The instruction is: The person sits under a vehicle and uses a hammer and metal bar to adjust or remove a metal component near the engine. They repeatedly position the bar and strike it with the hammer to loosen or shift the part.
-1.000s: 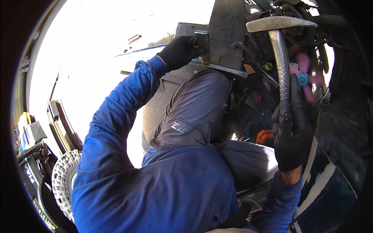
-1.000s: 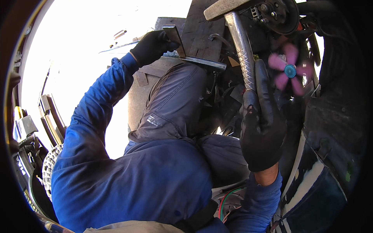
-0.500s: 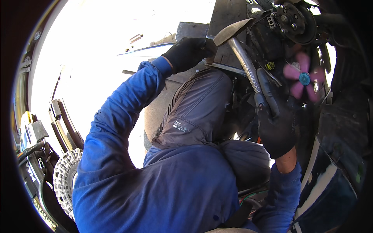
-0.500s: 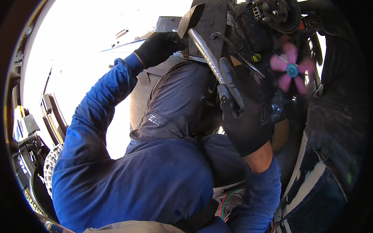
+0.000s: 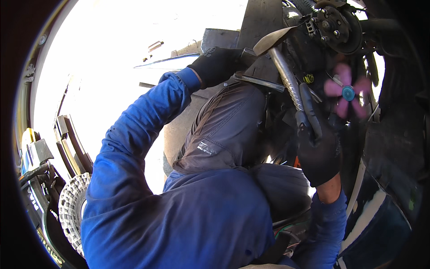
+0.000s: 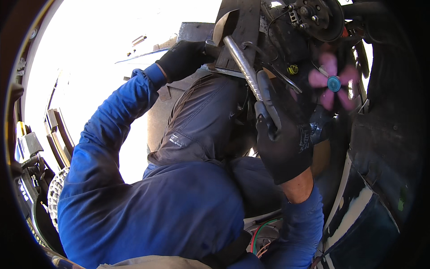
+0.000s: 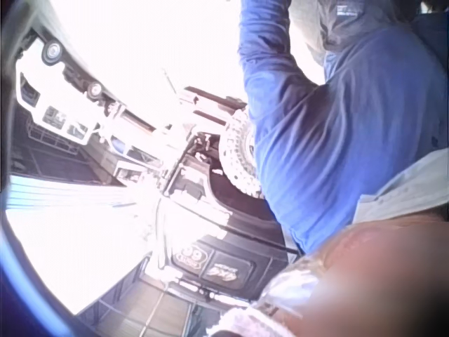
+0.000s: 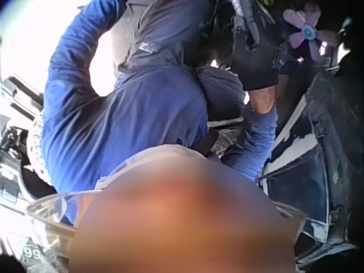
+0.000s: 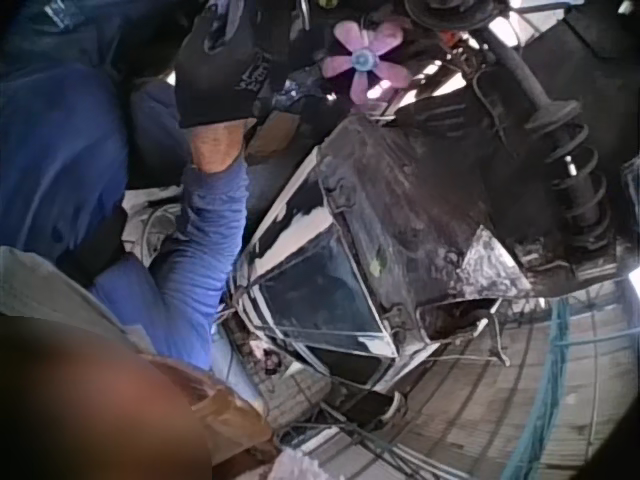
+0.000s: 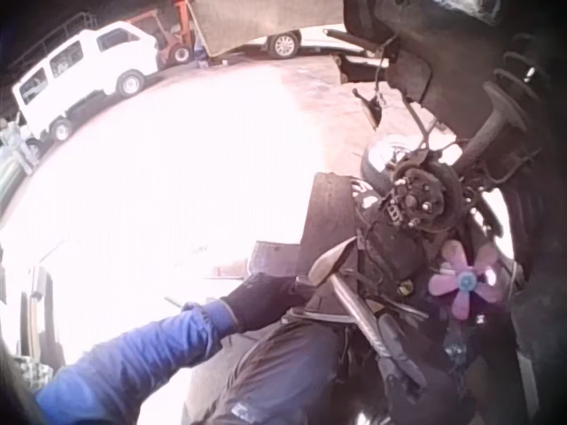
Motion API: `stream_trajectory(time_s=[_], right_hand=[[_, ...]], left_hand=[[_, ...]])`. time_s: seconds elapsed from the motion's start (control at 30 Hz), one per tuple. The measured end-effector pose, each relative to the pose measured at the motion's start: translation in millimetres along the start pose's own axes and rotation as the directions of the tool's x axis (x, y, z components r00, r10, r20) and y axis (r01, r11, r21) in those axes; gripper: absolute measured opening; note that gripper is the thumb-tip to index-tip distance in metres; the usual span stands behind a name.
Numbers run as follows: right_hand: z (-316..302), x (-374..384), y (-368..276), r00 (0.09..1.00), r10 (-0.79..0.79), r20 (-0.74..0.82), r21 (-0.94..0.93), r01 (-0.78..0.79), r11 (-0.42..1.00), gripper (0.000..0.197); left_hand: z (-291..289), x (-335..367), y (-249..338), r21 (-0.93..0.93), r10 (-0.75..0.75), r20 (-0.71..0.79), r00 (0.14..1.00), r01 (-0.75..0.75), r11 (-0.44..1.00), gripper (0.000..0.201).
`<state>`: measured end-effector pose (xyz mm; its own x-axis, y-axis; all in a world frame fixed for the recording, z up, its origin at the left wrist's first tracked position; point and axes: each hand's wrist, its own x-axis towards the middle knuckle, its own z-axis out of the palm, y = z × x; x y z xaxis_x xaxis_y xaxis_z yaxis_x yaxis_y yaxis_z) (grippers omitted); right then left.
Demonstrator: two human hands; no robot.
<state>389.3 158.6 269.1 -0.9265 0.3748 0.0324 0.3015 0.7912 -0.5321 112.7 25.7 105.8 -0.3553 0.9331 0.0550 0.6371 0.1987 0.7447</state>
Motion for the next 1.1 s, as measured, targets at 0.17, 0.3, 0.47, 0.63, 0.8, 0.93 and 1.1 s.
stream_trajectory(time_s=[0.17, 0.3, 0.47, 0.63, 0.8, 0.93, 1.1], right_hand=[[-7.2, -14.8, 5.2, 0.952, 0.302, 0.044, 0.381, -0.295, 0.876, 0.053], [-6.6, -18.0, 16.0, 0.96, 0.277, 0.048, 0.329, -0.277, 0.903, 0.053], [-3.6, -16.0, 22.4, 0.975, 0.219, 0.035, 0.305, -0.219, 0.927, 0.052], [-5.3, -13.7, 17.3, 0.975, 0.217, 0.054, 0.368, -0.222, 0.903, 0.052], [4.3, -6.1, 19.3, 0.989, 0.117, 0.088, 0.316, -0.139, 0.938, 0.052], [1.6, 0.5, 11.8, 0.972, 0.179, 0.152, 0.187, -0.206, 0.96, 0.048], [-33.8, -2.6, -9.1, 0.969, 0.225, -0.098, 0.511, -0.145, 0.847, 0.045]], left_hand=[[-5.9, -6.2, -14.7, 0.049, -0.101, -0.003, 0.995, 0.101, 0.994, 0.017], [-5.4, -10.5, -19.4, -0.243, -0.255, -0.017, 0.967, 0.244, 0.939, 0.028], [-5.0, -12.3, -16.1, -0.335, -0.249, -0.03, 0.968, 0.225, 0.915, 0.032], [-4.9, -11.2, -12.5, -0.286, -0.26, -0.008, 0.965, 0.247, 0.926, 0.025], [1.3, -9.7, -3.3, -0.079, -0.05, -0.045, 0.998, 0.046, 0.996, 0.015], [7.3, -8.2, 4.0, -0.185, -0.03, -0.028, 0.999, 0.024, 0.982, 0.022], [10.3, -10.6, 5.4, -0.111, 0.008, -0.022, 1.0, -0.01, 0.994, 0.023]])
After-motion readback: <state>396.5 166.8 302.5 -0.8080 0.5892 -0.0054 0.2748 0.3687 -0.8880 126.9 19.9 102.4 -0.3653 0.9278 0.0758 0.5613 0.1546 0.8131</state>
